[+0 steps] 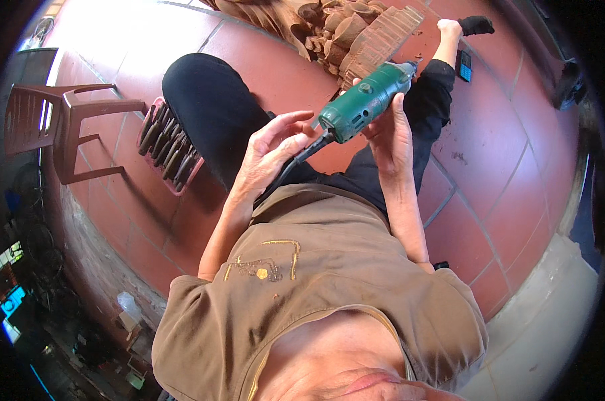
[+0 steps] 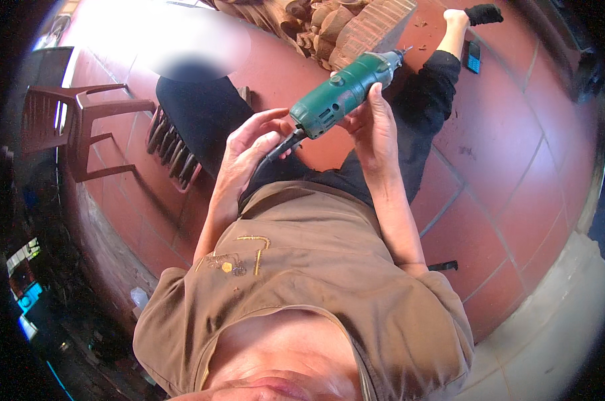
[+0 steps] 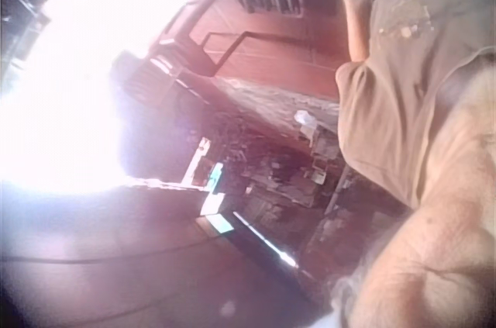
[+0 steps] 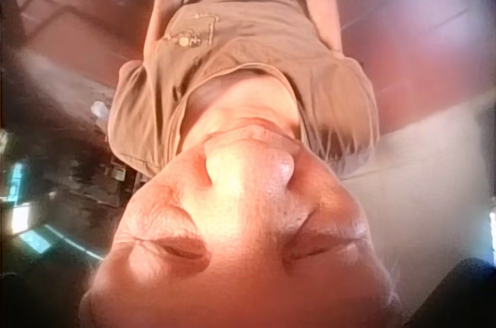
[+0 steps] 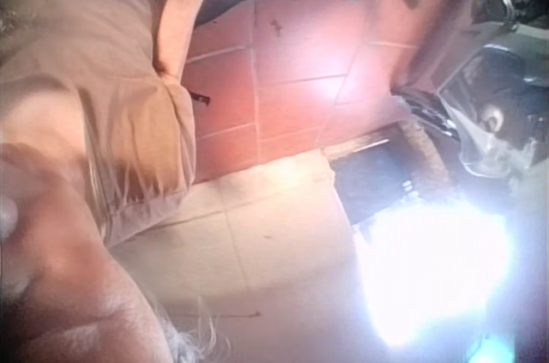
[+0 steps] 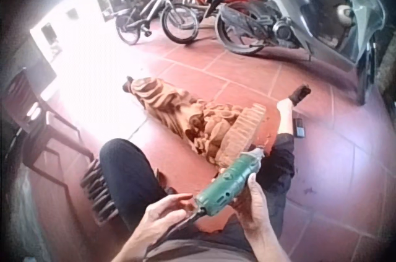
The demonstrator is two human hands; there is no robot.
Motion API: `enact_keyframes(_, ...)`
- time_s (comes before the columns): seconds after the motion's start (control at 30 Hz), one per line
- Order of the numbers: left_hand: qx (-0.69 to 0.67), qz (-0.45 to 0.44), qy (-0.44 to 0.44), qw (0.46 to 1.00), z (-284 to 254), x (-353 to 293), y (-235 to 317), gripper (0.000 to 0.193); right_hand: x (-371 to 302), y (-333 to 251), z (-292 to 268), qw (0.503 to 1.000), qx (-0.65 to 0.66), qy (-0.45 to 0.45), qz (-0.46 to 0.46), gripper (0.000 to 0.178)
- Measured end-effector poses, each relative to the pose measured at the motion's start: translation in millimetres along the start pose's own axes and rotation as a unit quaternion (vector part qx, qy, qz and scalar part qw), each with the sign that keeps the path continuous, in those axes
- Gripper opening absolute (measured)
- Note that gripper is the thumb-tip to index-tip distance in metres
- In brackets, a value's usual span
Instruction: The person sits on the floor and uses a rotary tool to carve details into a wooden sculpture. They pause to brush away wood shavings and inspect the work, then resume carving.
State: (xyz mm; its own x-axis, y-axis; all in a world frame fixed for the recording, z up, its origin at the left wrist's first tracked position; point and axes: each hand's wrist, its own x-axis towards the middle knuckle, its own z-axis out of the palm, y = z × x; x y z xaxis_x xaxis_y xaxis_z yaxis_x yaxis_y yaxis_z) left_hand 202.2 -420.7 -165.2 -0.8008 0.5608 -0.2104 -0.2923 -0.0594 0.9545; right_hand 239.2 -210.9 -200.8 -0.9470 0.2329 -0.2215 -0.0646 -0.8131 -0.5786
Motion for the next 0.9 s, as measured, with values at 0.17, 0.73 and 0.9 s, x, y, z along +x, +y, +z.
enact_keyframes(0.17,0.044,0.045,0.011,0.998,2,-1,3,0.043,-4,-2,1,1.000,-0.011,-0.015,-0.004,0.047)
enact_keyframes(0.73,0.367,0.203,0.037,0.907,3,-15,1,0.042,-15,7,-2,0.994,-0.027,-0.090,0.056,0.051)
enact_keyframes(0.9,0.412,0.230,0.033,0.881,-3,-27,-6,0.043,-21,10,-2,0.989,-0.047,-0.104,0.091,0.060)
